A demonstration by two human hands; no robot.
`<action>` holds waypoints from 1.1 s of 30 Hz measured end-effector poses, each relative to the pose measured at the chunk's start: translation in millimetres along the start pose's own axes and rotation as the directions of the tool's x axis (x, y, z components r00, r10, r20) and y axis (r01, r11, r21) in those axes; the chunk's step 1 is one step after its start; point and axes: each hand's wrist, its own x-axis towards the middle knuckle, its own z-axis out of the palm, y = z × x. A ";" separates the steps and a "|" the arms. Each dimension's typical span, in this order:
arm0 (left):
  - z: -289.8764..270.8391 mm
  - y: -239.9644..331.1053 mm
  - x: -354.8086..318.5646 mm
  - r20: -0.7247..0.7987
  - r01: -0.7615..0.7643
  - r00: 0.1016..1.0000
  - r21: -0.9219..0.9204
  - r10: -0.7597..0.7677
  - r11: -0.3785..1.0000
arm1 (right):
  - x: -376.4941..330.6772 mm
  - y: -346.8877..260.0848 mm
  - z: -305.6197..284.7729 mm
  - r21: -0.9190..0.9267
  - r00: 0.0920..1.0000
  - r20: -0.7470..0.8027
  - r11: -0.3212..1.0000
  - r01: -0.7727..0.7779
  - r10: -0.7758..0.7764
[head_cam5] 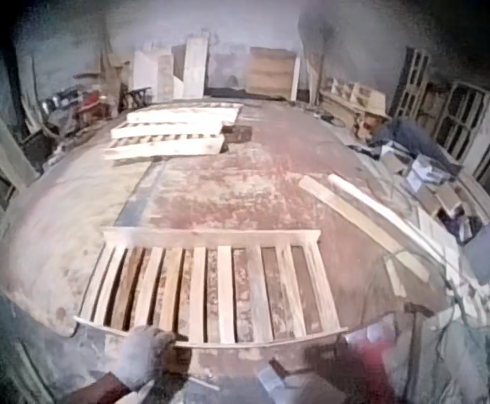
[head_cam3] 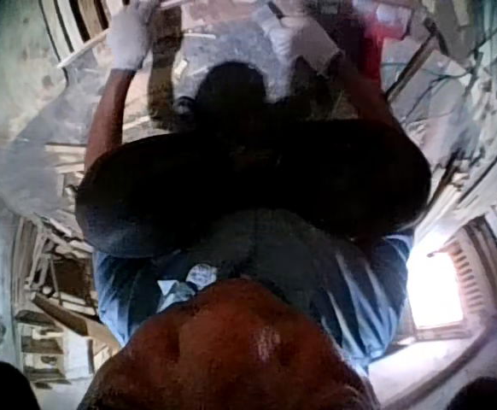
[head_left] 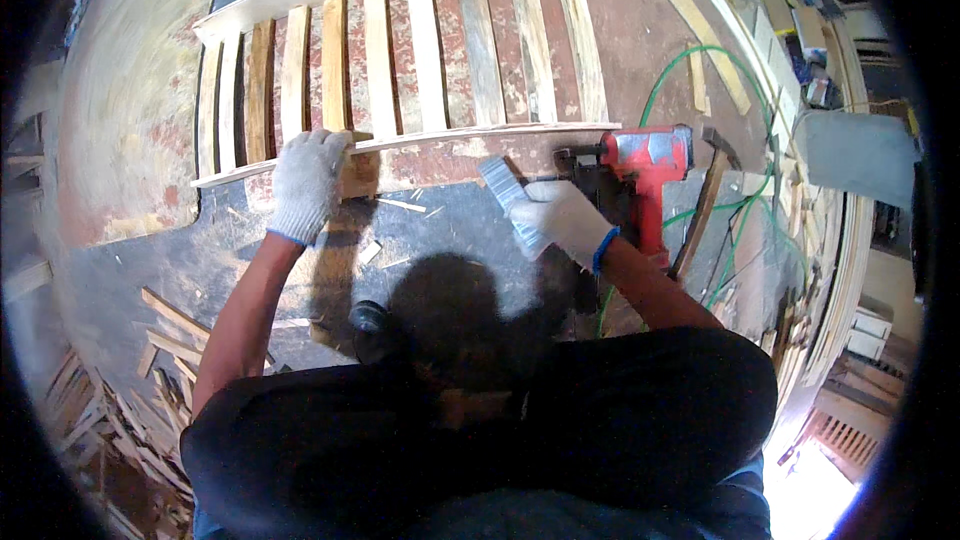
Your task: The person sits on the floor of a workshop and assembles wooden pallets using a pneumatic nail gun. They pick up wooden slats, align them with the pallet frame, and drive nails into the wood to secure the pieces. The person occasionally stands to retrieve more wood or reload the nail gun before resuming the assembly.
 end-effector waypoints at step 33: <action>70.6 104.5 -95.0 0.652 0.609 0.746 -0.750 -0.134 -0.258 | -75.1 77.0 -131.8 -0.621 0.619 -0.732 0.652 -0.434 -0.285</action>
